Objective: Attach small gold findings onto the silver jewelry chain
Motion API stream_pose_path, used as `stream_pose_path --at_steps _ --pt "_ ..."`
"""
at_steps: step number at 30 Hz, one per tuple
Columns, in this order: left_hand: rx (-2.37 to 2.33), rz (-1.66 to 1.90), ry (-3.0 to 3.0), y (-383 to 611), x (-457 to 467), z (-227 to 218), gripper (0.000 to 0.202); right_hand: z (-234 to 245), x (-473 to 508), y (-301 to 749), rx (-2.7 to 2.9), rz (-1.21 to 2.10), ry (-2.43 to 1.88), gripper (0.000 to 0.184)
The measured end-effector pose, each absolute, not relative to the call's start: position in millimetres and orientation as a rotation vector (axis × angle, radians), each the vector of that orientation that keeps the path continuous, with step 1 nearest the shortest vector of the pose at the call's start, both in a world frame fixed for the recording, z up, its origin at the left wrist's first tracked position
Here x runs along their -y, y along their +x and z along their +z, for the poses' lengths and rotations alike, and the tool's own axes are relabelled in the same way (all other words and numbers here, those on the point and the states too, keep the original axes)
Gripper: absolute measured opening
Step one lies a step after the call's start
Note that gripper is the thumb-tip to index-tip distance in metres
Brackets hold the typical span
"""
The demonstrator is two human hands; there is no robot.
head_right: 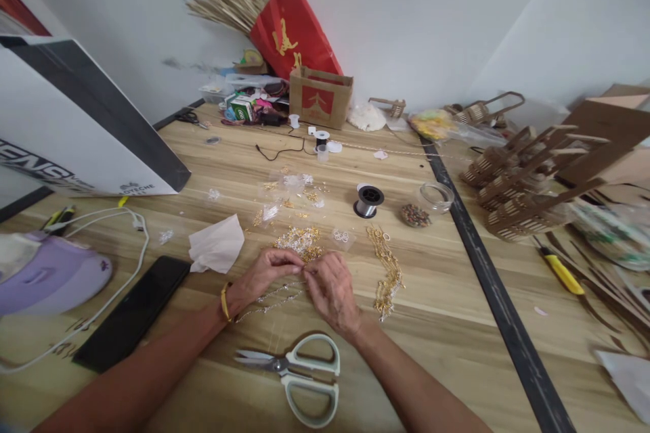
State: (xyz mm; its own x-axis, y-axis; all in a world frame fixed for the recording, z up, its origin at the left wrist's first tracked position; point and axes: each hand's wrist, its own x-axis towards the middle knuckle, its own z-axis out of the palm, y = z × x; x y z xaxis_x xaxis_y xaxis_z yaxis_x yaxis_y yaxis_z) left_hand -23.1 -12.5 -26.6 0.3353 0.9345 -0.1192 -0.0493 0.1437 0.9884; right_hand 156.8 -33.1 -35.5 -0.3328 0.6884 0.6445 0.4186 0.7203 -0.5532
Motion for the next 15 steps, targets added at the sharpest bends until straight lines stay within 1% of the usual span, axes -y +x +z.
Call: stream_pose_path --at_steps 15 --pt "-1.0 0.888 1.173 -22.3 12.3 -27.4 0.012 -37.3 33.4 157.1 1.968 0.366 -0.849 0.009"
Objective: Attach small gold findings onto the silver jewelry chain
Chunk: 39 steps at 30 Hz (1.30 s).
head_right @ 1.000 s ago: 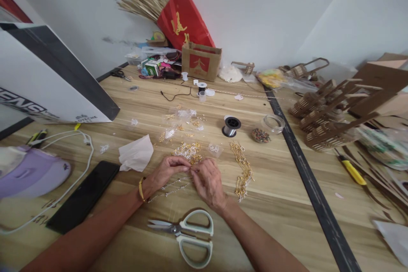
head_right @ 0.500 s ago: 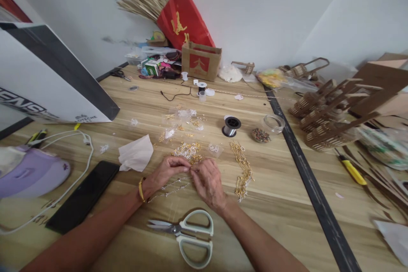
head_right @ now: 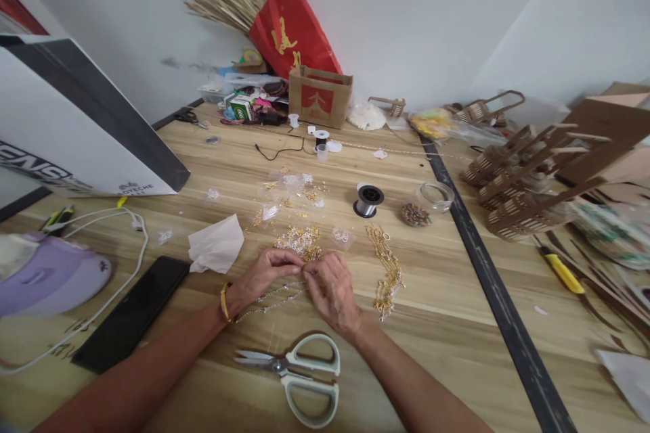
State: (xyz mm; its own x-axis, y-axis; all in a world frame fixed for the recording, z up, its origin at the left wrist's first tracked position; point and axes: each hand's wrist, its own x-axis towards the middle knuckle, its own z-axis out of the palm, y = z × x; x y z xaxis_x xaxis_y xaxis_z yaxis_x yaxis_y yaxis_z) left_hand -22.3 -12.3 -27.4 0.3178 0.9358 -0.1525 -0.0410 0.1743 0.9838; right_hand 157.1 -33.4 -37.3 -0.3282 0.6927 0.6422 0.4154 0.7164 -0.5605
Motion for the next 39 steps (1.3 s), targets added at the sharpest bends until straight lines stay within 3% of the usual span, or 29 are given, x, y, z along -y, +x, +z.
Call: stream_pose_path --at_steps 39 --pt "-1.009 0.899 1.153 -20.4 12.8 -25.0 0.014 -36.8 33.1 157.1 1.989 0.378 -0.86 0.007"
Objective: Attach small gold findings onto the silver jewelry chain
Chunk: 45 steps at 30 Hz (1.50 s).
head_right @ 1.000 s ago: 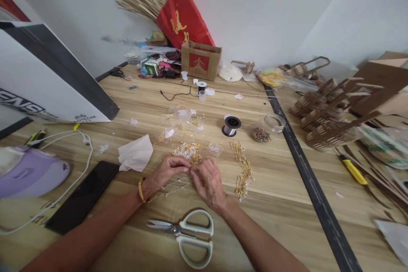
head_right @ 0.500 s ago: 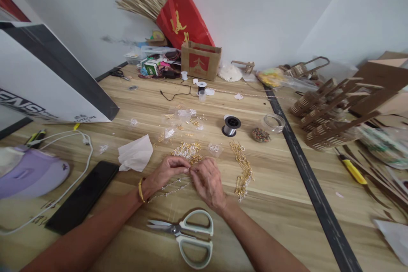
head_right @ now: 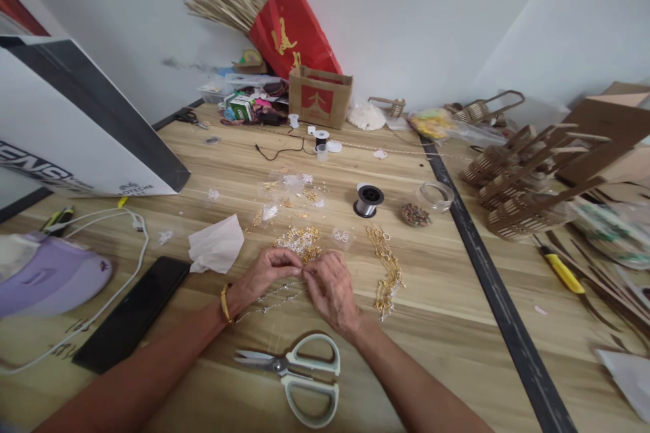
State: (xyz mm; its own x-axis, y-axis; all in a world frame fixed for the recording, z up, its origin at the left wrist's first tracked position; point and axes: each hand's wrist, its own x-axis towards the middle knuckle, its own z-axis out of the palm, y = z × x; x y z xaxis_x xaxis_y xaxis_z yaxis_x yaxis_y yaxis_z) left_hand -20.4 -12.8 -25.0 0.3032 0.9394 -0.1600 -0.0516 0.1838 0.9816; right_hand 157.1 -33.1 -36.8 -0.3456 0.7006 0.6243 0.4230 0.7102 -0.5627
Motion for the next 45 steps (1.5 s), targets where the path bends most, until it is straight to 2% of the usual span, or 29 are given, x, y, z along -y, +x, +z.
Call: stream_pose_path --at_steps 45 --pt "-1.006 0.901 1.182 -21.7 13.1 -23.0 0.011 -36.8 32.4 156.9 1.98 0.36 -0.86 0.007"
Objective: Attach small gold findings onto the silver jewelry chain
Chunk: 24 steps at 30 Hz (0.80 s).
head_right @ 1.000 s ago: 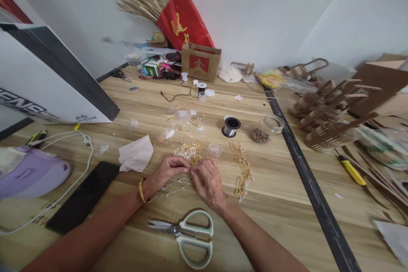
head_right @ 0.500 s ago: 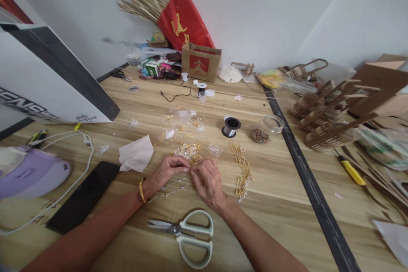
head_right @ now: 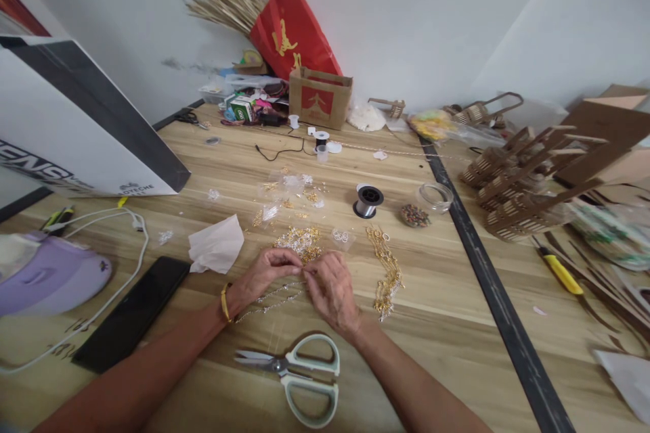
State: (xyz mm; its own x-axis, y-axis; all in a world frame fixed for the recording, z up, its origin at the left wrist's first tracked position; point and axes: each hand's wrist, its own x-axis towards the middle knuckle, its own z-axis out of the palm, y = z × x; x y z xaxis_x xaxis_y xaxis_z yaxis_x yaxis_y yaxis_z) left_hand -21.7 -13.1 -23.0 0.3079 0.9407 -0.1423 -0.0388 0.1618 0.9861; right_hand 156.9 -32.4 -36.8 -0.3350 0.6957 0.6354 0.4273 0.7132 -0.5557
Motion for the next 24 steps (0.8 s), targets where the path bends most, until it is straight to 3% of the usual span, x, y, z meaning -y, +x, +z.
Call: stream_pose_path --at_steps 24 --pt "-1.018 0.892 1.174 -21.1 13.4 -25.4 0.011 -36.3 33.0 156.8 1.974 0.363 -0.862 0.007"
